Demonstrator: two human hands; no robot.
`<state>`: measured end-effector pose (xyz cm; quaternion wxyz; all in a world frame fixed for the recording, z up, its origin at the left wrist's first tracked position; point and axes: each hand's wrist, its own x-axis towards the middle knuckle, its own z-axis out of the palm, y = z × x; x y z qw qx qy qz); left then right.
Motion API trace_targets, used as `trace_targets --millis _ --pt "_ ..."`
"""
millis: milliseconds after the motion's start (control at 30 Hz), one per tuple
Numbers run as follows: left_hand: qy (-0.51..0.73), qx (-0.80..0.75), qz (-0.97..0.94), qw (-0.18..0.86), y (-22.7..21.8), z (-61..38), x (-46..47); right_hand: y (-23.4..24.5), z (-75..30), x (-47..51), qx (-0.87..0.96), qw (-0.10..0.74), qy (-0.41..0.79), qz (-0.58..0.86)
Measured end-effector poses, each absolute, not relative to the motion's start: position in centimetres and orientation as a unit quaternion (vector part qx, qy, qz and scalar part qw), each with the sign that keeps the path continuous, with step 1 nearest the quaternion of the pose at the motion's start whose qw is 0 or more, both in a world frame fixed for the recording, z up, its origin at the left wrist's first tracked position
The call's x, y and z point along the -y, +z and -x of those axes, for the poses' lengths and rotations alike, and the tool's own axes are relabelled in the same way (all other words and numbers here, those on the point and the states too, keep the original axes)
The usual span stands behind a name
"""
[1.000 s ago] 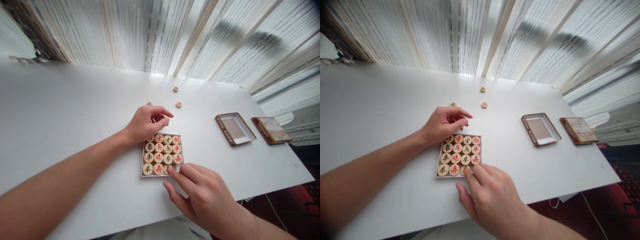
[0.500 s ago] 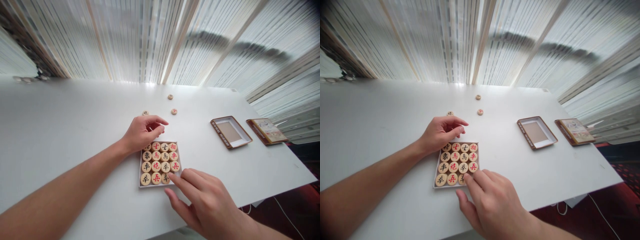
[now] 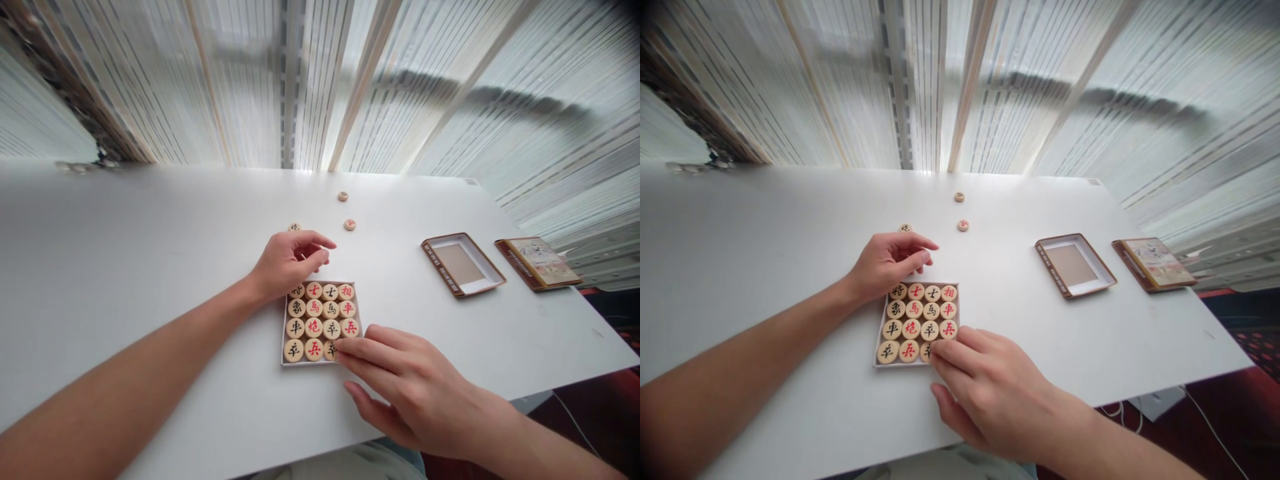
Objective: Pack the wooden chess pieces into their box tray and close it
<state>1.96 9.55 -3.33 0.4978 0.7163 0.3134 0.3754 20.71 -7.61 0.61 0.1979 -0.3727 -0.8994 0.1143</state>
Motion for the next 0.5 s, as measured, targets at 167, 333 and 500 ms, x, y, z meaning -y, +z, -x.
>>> trace_targets --millis 167,333,500 --pt "0.383 -0.308 -0.718 0.492 -3.17 -2.05 -9.47 0.52 -20.86 7.12 0.913 0.169 0.114 0.355" --pt "0.385 -0.309 -0.714 0.497 -3.02 -2.13 -9.4 0.45 -20.76 6.96 0.915 0.149 0.109 0.357" --pt "0.379 -0.315 -0.715 0.496 -3.18 -2.05 -9.47 0.7 -20.52 7.25 0.909 0.178 0.101 0.363"
